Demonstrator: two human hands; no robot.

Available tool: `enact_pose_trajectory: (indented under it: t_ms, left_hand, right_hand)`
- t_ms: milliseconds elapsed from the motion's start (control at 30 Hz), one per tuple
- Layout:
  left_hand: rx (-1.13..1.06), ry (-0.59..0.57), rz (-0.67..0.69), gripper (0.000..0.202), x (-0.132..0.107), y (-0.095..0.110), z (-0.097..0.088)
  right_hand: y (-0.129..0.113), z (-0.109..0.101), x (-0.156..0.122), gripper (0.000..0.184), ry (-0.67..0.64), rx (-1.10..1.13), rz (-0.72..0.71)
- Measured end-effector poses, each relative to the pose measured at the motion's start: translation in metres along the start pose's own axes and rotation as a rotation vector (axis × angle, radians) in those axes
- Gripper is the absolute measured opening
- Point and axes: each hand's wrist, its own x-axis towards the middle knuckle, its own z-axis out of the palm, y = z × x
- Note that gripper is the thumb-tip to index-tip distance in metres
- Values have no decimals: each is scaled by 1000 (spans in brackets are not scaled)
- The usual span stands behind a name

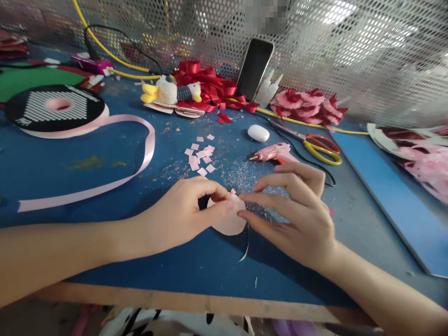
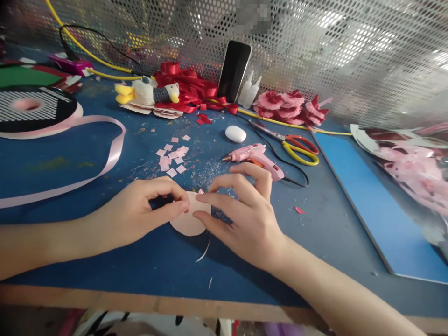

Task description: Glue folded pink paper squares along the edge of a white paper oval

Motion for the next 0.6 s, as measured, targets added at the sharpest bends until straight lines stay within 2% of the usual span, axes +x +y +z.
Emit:
enact_pose_trajectory:
  t_ms: [300, 367, 500, 600]
  left_hand:
    - [15, -20, 8, 29, 0, -2, 1]
    - [40, 6, 26, 27, 0, -3, 3]
    - [243, 105, 185, 17, -5, -7, 8]
    - [422, 131, 270, 13, -10, -11, 10]
  right_hand:
    - [-5, 3, 1, 16, 22, 18, 24]
    - [-2, 4, 1, 14, 6, 22, 56]
    - [8, 9, 1, 8, -79, 49, 160]
    - [16, 15, 0, 5, -139, 92, 210]
